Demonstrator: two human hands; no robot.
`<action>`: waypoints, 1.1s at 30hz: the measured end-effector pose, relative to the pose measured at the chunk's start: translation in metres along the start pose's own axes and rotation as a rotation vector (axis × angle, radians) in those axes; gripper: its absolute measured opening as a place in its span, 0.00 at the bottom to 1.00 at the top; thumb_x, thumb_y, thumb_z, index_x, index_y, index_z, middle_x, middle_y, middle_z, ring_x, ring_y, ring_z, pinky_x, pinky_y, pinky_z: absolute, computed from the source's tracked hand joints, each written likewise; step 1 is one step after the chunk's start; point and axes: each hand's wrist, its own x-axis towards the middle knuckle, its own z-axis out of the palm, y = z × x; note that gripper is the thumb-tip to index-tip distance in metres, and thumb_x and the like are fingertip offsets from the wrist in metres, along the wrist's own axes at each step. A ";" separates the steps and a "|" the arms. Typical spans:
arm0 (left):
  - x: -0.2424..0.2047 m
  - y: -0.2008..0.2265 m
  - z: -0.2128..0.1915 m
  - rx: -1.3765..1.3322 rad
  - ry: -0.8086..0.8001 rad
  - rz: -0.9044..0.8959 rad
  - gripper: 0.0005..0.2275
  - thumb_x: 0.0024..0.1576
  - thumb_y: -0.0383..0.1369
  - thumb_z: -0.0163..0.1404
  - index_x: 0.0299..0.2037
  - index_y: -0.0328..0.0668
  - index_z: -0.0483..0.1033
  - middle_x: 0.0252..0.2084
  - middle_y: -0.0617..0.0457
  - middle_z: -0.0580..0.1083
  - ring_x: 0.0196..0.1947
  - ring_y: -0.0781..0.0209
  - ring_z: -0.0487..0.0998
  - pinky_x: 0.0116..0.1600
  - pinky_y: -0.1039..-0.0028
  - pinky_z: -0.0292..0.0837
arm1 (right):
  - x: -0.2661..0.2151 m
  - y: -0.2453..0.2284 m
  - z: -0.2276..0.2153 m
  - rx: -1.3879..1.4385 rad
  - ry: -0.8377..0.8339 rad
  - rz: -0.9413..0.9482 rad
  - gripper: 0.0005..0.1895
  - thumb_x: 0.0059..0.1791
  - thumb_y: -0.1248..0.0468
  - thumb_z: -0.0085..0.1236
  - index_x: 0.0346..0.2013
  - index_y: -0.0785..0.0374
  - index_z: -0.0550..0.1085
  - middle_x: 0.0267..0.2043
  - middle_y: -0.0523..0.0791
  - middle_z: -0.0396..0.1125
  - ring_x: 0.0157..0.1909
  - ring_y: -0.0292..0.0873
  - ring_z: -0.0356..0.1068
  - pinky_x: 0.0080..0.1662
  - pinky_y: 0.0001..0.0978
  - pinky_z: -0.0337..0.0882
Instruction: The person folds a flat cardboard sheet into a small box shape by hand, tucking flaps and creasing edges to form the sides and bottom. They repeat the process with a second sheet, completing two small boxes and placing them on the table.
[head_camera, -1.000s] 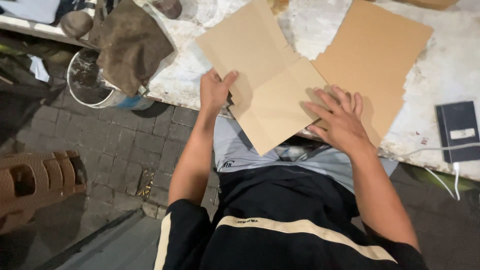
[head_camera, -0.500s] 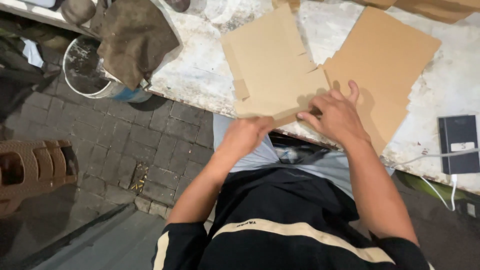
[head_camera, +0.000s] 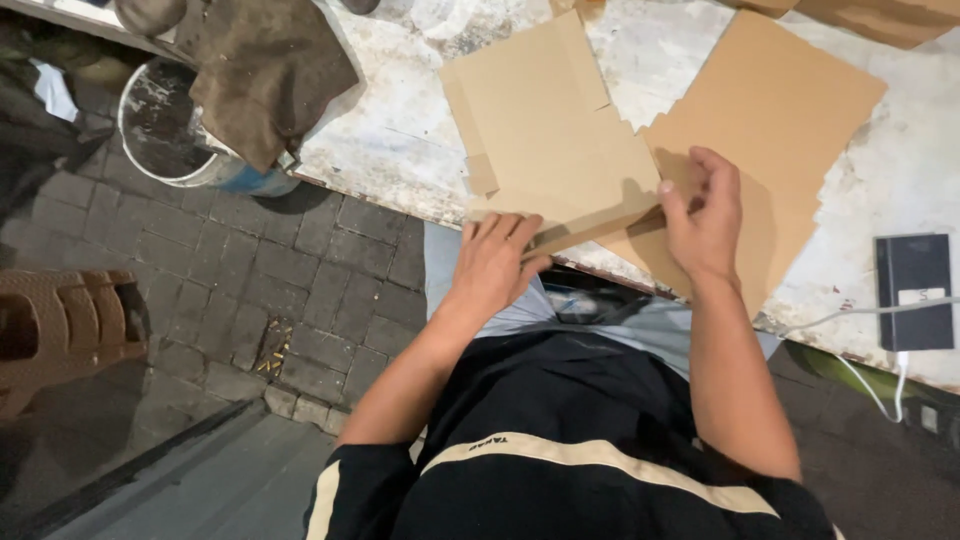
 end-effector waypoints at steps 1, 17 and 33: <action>0.001 -0.004 0.007 -0.005 0.001 -0.002 0.23 0.50 0.42 0.59 0.55 0.49 0.72 0.43 0.54 0.71 0.48 0.52 0.71 0.49 0.60 0.63 | -0.004 0.002 -0.005 -0.005 -0.003 -0.001 0.26 0.54 0.59 0.59 0.65 0.57 0.61 0.55 0.47 0.58 0.54 0.49 0.63 0.51 0.41 0.69; -0.004 0.181 -0.078 -0.350 0.167 0.061 0.12 0.53 0.42 0.55 0.42 0.46 0.78 0.42 0.51 0.77 0.44 0.52 0.78 0.48 0.63 0.70 | -0.007 -0.040 0.001 0.057 -0.339 0.523 0.13 0.53 0.50 0.55 0.40 0.55 0.76 0.21 0.42 0.71 0.21 0.37 0.73 0.26 0.26 0.71; 0.048 0.056 -0.017 -0.027 0.312 0.384 0.14 0.47 0.39 0.62 0.36 0.39 0.78 0.28 0.50 0.70 0.30 0.52 0.74 0.33 0.66 0.69 | 0.004 -0.038 0.016 -0.078 -0.404 0.447 0.10 0.45 0.51 0.61 0.30 0.52 0.78 0.23 0.38 0.72 0.23 0.37 0.73 0.33 0.31 0.72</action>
